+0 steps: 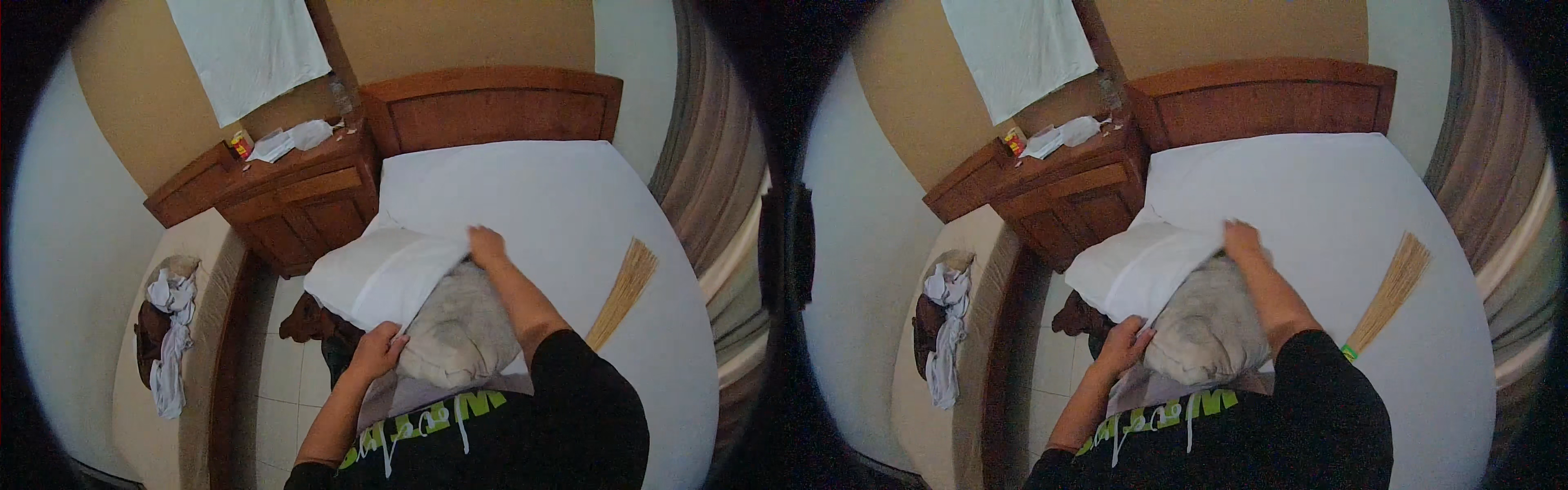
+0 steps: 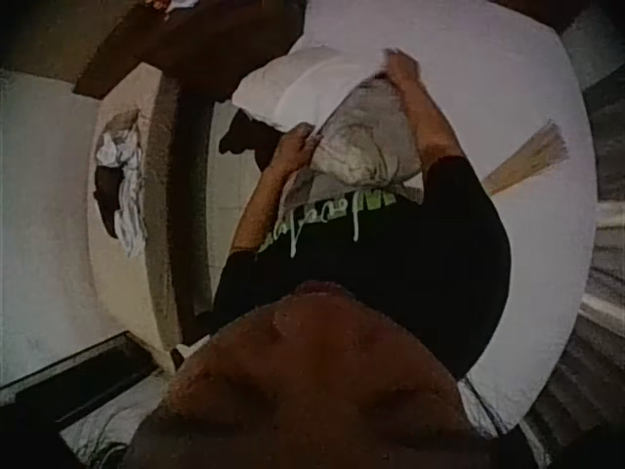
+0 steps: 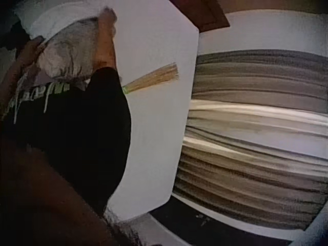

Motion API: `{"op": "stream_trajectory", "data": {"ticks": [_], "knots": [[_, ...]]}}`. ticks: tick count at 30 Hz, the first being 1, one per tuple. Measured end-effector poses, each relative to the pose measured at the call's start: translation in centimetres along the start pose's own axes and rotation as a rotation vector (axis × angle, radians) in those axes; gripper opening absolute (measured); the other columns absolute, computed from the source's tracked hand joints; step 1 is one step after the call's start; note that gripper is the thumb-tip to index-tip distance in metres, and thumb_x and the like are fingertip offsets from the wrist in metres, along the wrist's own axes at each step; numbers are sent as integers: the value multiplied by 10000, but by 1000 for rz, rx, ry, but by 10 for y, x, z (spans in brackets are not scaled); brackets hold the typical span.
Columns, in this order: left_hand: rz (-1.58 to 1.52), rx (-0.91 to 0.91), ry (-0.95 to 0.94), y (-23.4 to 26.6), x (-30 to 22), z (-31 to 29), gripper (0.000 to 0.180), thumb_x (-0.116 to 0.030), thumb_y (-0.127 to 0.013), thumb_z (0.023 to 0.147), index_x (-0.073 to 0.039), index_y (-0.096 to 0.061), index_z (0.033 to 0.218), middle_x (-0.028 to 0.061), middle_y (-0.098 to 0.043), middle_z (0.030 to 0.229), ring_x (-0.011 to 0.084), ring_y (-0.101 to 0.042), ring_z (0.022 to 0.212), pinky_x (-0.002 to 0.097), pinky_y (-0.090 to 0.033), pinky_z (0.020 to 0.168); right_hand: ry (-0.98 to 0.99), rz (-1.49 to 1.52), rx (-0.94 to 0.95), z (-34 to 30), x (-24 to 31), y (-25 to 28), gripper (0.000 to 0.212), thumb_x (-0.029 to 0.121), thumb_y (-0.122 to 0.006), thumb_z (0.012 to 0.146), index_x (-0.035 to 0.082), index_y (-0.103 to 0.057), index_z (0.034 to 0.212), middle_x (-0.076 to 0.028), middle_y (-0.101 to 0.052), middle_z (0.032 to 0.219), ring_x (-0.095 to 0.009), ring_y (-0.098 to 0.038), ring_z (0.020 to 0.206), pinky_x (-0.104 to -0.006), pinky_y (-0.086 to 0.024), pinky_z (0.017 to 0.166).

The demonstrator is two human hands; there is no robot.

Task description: The person inserts a pillow into a white pillowcase on a bed, smoothing the fabric and adjusting the corners. The person then uses a small broom to hit and fluff the pillow repeatedly to distribute the filling.

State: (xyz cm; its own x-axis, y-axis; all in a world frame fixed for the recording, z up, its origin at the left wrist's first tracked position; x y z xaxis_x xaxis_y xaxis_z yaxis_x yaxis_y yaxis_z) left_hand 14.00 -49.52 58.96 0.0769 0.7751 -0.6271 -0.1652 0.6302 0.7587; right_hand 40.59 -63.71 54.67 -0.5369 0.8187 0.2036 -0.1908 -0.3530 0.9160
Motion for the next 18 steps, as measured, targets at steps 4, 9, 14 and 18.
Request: {"op": "stream_trajectory", "data": {"ticks": [4,9,14,18], "knots": [[-133,-58,24,-14,37,-22,428,-279,-602,771,-13,-441,1066,185,-466,959,303,-479,903,380,-391,770,-203,310,280,-38,-60,-67,190,183,-546,767,43,-577,893,-156,-597,937,-279,-555,915,-381,-447,791],[-97,-306,16,-30,66,-25,852,-257,-750,611,-55,-215,1242,213,-291,1112,339,-292,1073,435,-258,922,-331,599,121,-52,-48,-84,282,267,-615,720,55,-575,901,-161,-588,963,-296,-549,921,-390,-434,791],[-175,-314,-64,-10,40,20,864,-66,-735,541,-83,-237,1246,203,-277,1100,332,-293,1071,405,-254,945,-271,722,369,-44,-61,-167,436,413,-554,749,27,-561,950,-181,-597,883,-322,-565,852,-401,-433,778],[-151,-286,75,17,90,8,689,8,-668,579,-62,-344,1183,133,-343,1100,256,-370,1061,333,-355,865,-238,674,171,-59,50,46,465,434,-498,778,19,-557,978,-192,-592,890,-359,-551,860,-413,-431,774]]}}
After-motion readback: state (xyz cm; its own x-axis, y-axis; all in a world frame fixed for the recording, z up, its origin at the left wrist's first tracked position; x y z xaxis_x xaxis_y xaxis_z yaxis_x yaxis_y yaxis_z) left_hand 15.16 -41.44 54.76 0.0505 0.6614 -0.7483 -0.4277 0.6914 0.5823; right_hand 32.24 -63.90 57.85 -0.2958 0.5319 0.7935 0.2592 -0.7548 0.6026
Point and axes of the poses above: each hand's wrist, its own z-axis towards the middle knuckle, its own y-axis out of the back of the hand, x = y × z, the point moved 10 cm from there along z, towards the middle knuckle
